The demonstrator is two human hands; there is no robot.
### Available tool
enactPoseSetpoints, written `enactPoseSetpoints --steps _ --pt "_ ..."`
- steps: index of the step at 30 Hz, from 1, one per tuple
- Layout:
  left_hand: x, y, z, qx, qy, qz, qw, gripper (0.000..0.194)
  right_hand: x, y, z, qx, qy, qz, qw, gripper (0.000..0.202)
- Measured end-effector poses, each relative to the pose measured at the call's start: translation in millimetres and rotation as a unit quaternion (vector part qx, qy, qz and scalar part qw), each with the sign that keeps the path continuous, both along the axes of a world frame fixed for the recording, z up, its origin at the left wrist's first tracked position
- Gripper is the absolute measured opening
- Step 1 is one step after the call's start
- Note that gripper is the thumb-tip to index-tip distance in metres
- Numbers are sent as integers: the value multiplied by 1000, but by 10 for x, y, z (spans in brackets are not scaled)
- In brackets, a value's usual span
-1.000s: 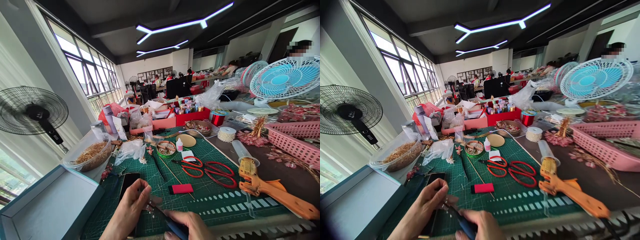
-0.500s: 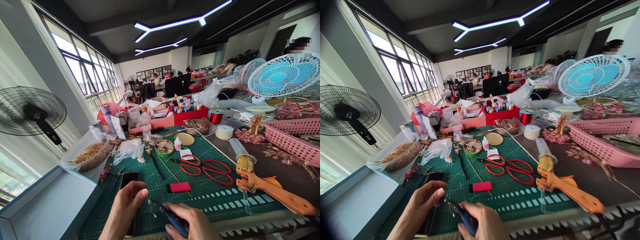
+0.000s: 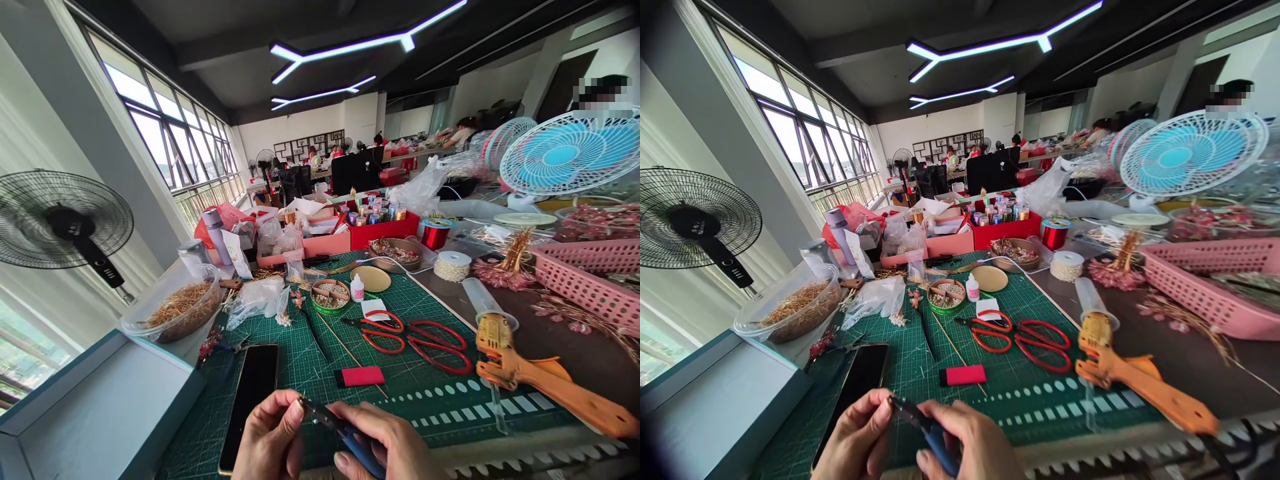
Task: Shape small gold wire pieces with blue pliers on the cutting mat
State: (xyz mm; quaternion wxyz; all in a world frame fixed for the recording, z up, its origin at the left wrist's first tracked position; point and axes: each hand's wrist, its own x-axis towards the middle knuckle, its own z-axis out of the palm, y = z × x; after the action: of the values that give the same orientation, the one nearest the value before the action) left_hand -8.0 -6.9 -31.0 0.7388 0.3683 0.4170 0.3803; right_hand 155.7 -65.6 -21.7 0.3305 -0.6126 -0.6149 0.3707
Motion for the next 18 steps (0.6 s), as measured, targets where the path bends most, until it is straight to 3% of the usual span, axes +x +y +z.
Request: enactPoseSetpoints --steps 8,14,18 --pt "51 -26 -120 28 -62 39 997 29 11 12 64 -36 146 48 987 51" --pt "72 0 -264 41 -106 23 993 27 58 12 174 -55 101 88 989 40" --pt "83 27 -358 31 -121 20 992 26 102 39 74 -38 120 93 988 46"
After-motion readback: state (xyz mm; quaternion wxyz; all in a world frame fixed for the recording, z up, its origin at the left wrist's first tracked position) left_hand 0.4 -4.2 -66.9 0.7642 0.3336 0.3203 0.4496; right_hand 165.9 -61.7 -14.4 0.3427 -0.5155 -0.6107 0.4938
